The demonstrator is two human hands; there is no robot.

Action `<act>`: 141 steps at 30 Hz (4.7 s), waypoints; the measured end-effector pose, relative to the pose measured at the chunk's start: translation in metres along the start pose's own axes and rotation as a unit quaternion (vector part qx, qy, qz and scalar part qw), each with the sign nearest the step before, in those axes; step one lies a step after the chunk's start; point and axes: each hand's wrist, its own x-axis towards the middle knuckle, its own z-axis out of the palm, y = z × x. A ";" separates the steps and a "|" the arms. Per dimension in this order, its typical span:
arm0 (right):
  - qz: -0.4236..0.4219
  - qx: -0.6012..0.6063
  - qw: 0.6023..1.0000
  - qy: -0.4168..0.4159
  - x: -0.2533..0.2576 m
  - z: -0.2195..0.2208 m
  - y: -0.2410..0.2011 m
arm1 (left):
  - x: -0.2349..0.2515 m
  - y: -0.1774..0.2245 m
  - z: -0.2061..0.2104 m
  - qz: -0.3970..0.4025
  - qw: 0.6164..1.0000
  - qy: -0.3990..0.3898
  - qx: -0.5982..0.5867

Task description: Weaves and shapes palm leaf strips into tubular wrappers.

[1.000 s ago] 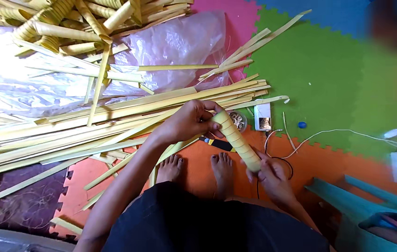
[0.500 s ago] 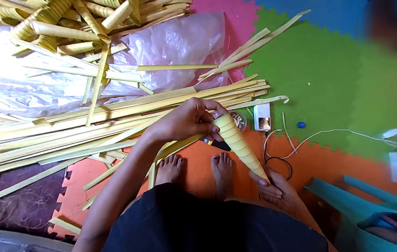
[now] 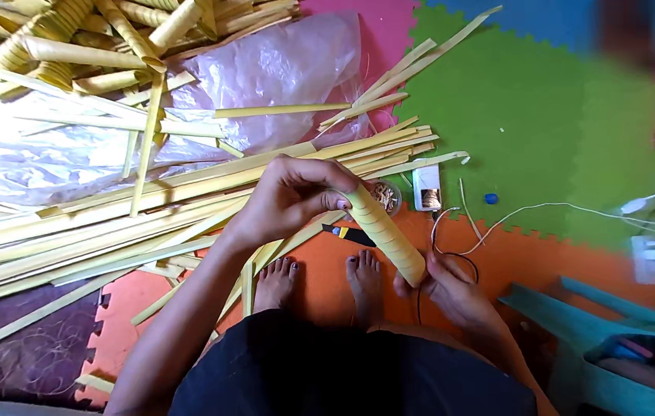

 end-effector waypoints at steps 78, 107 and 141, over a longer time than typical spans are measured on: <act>-0.443 -0.310 0.834 0.112 0.081 0.042 -0.046 | -0.001 -0.025 0.023 0.000 0.999 -0.024 -0.042; 0.040 -0.546 0.835 0.052 0.087 -0.008 0.110 | -0.079 -0.052 -0.066 -0.240 0.958 0.156 -0.002; -0.268 -0.425 0.860 0.087 0.085 0.015 0.076 | 0.020 -0.038 -0.166 -0.173 0.838 0.289 0.430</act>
